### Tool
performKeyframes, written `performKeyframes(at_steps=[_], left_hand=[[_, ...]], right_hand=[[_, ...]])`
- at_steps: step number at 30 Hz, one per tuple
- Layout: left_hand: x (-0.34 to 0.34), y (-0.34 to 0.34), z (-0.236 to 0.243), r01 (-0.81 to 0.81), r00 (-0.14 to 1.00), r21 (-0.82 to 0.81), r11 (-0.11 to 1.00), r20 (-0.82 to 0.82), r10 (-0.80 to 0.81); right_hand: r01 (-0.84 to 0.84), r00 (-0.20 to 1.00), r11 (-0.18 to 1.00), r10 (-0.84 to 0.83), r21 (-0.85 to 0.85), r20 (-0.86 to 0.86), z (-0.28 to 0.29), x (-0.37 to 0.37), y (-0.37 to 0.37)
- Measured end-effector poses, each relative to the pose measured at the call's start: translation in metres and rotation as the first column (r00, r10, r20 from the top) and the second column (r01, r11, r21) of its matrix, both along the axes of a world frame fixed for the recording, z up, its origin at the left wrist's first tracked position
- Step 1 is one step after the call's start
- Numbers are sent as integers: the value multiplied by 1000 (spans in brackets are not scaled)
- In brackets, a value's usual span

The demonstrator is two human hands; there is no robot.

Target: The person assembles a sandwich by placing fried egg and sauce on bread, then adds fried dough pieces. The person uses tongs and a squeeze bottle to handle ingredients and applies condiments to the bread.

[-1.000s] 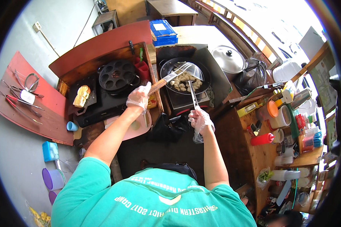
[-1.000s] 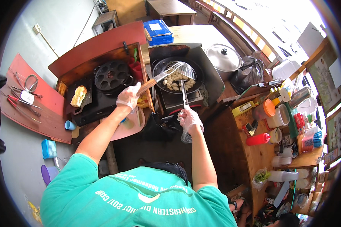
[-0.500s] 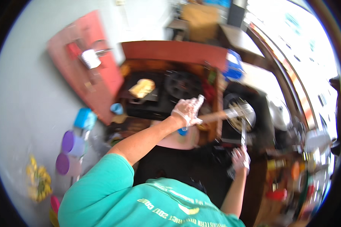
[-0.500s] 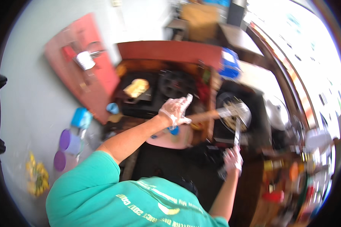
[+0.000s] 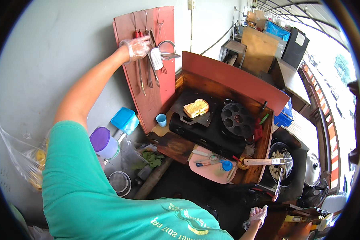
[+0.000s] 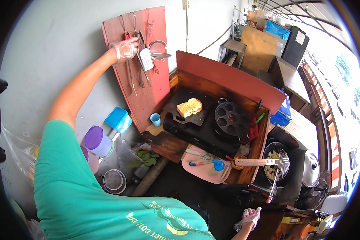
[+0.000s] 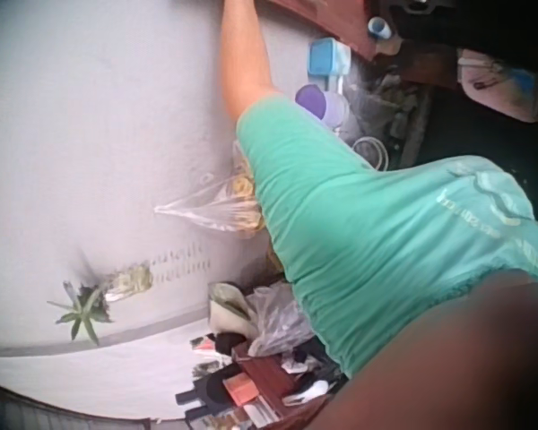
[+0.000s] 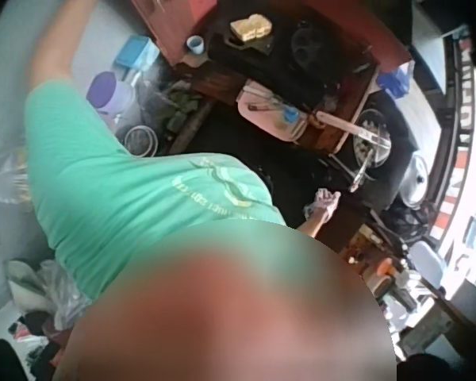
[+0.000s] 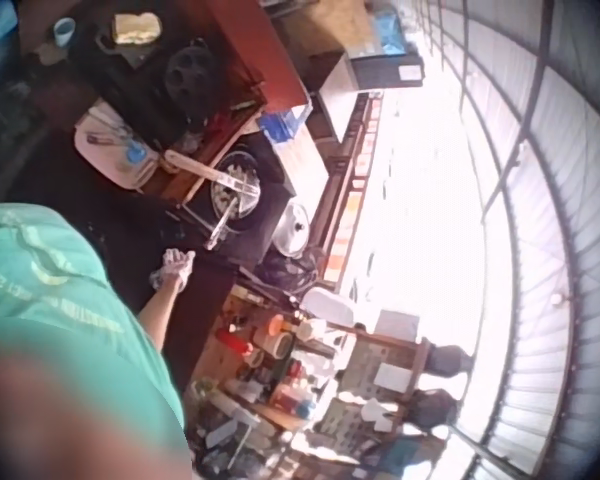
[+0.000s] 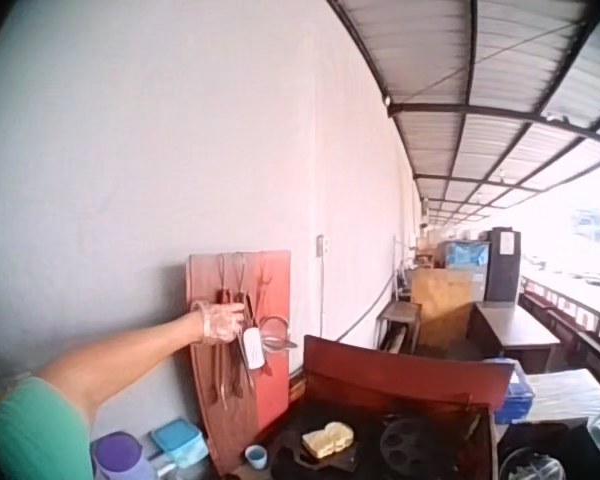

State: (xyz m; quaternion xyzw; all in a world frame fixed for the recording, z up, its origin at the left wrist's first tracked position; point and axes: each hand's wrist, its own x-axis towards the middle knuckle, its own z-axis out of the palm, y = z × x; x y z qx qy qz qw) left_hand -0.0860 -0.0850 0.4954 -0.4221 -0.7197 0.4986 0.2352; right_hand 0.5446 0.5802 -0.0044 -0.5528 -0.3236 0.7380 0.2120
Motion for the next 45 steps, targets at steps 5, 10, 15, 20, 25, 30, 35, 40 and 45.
performKeyframes(at_steps=[5,10,15,20,25,30,35,40,45], left_hand=[[2,17,38,5,988,-65,998,151,5],[52,43,47,88,989,354,931,82,-125],[80,76,-49,-27,998,391,920,65,1],[80,49,-237,-514,765,683,518,638,-82],[87,-7,-398,-612,740,774,163,633,-226],[74,-24,-426,-964,266,242,-112,844,-465],[54,15,-406,-996,72,33,-78,818,-571],[18,92,-419,-995,63,-2,-102,776,-628],[11,117,-433,-979,60,-100,-176,687,-724]], right_hand=[[-78,995,992,83,-101,49,-39,0,-33],[-194,936,980,200,-49,290,-62,4,-78],[-389,775,921,332,-9,537,-65,-3,-128],[-465,623,873,441,-148,646,-61,0,-156],[-970,-63,177,481,-167,874,-95,61,-150],[-811,295,569,598,-137,745,-137,152,-142],[-550,557,822,492,-146,669,-133,179,-165],[20,761,968,147,-249,632,-87,147,-190],[43,824,928,176,-371,538,-69,129,-199]])
